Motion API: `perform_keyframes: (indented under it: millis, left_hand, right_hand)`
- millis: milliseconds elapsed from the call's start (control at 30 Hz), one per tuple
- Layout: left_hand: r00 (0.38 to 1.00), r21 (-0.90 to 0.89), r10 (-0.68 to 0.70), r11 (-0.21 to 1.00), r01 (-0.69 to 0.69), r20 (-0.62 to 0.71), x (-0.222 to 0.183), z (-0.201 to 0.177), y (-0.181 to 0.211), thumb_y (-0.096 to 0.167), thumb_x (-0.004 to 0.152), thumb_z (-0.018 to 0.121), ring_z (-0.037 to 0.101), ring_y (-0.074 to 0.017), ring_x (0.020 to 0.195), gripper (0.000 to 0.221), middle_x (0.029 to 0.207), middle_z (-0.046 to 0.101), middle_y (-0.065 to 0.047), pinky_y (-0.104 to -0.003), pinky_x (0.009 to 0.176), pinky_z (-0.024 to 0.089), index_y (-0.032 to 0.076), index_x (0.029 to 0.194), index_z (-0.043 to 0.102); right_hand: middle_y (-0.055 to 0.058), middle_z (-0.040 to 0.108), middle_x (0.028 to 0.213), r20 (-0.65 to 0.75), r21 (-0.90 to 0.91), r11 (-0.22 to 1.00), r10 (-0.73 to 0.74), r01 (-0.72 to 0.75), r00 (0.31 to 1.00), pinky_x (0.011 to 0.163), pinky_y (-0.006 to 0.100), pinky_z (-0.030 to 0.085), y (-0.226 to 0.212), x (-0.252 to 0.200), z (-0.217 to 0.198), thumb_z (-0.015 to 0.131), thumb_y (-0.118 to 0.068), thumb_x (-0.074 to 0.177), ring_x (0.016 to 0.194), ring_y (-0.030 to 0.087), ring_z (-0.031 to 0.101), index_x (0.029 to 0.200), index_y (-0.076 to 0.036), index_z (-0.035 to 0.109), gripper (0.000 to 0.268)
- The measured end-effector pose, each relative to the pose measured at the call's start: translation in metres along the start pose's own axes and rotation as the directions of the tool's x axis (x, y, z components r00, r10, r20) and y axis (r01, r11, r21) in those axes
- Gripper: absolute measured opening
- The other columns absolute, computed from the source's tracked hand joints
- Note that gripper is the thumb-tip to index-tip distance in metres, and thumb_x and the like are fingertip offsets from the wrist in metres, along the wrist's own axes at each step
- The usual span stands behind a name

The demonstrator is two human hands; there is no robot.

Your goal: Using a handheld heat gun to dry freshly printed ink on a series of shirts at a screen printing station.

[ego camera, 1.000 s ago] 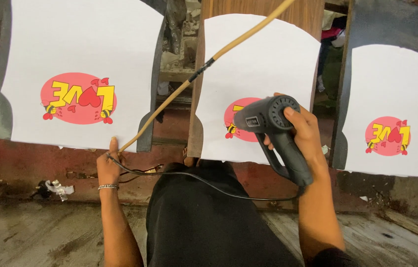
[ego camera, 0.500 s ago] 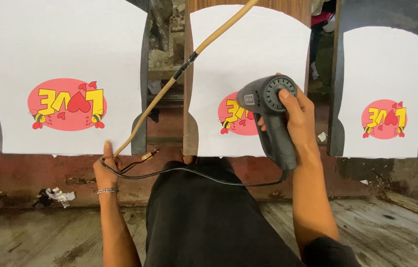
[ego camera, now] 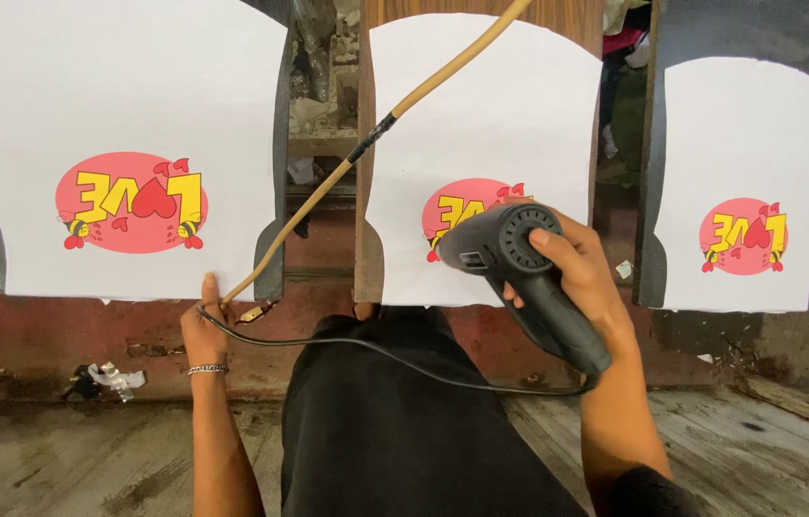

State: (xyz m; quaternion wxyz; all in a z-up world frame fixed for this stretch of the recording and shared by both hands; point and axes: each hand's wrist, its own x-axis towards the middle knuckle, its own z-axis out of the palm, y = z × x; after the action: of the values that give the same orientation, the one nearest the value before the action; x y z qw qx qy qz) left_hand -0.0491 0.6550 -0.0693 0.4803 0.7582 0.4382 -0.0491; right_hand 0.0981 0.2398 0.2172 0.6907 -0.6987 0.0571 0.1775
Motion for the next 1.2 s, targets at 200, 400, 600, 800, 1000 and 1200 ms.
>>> perform_keyframes:
  millis: [200, 400, 600, 800, 1000, 1200]
  left_hand:
    - [1.000, -0.005, -0.011, 1.000, 0.011, -0.001, 0.008, 0.003, -0.012, 0.076, 0.111, 0.048, 0.052, -0.0243, 0.058, 0.082, 0.053, 0.054, -0.008, -0.035, 0.058, 0.040, 0.013, 0.061, 0.062]
    - [1.000, 0.006, -0.013, 1.000, 0.013, 0.014, -0.002, 0.000, 0.004, 0.075, 0.111, 0.041, 0.053, -0.0265, 0.052, 0.089, 0.048, 0.051, -0.011, -0.036, 0.055, 0.040, 0.010, 0.052, 0.054]
    - [1.000, -0.004, -0.012, 1.000, 0.012, 0.023, 0.007, 0.001, -0.013, 0.076, 0.111, 0.043, 0.054, -0.0255, 0.054, 0.087, 0.050, 0.053, -0.011, -0.035, 0.055, 0.041, 0.011, 0.055, 0.056]
    - [1.000, 0.043, -0.007, 0.999, 0.006, 0.021, -0.002, -0.001, 0.009, 0.075, 0.112, 0.037, 0.053, -0.0279, 0.053, 0.090, 0.049, 0.050, -0.012, -0.037, 0.055, 0.041, 0.010, 0.051, 0.052]
    - [1.000, 0.012, -0.029, 1.000, 0.029, 0.005, 0.001, 0.003, -0.001, 0.073, 0.112, 0.041, 0.052, -0.0261, 0.054, 0.086, 0.049, 0.051, -0.010, -0.034, 0.054, 0.040, 0.012, 0.053, 0.053]
    - [0.999, 0.048, 0.032, 0.998, -0.032, 0.016, -0.001, -0.001, 0.002, 0.074, 0.113, 0.036, 0.052, -0.0281, 0.052, 0.091, 0.048, 0.050, -0.013, -0.037, 0.056, 0.041, 0.010, 0.050, 0.052]
  right_hand:
    - [0.024, 0.067, 0.071, -0.020, -0.001, 0.997, -0.073, 0.073, 0.997, 0.051, 0.041, 0.065, 0.014, 0.007, 0.005, 0.063, -0.030, 0.096, 0.056, 0.031, 0.072, 0.136, -0.002, 0.060, 0.049]
    - [0.027, 0.066, 0.064, 0.052, 0.153, 0.987, -0.055, 0.046, 0.997, 0.045, 0.044, 0.064, 0.027, -0.002, 0.009, 0.060, -0.024, 0.098, 0.050, 0.036, 0.072, 0.130, 0.001, 0.064, 0.041]
    - [0.024, 0.068, 0.063, 0.090, 0.000, 0.999, -0.042, 0.042, 0.995, 0.043, 0.039, 0.064, 0.015, -0.009, -0.001, 0.061, -0.028, 0.095, 0.051, 0.031, 0.073, 0.135, 0.000, 0.061, 0.048]
    - [0.025, 0.068, 0.067, 0.038, 0.024, 0.995, -0.097, 0.097, 0.995, 0.048, 0.038, 0.067, 0.023, 0.000, 0.013, 0.058, -0.026, 0.099, 0.056, 0.032, 0.074, 0.139, -0.001, 0.058, 0.047]
    - [0.024, 0.069, 0.064, 0.087, 0.109, 0.994, -0.030, 0.021, 0.996, 0.043, 0.037, 0.066, 0.028, -0.009, 0.006, 0.061, -0.027, 0.096, 0.053, 0.032, 0.074, 0.135, -0.001, 0.063, 0.047]
    - [0.023, 0.066, 0.066, -0.045, 0.007, 0.996, -0.093, 0.094, 0.995, 0.048, 0.039, 0.066, 0.011, -0.003, 0.010, 0.059, -0.027, 0.100, 0.056, 0.032, 0.074, 0.130, -0.003, 0.063, 0.039]
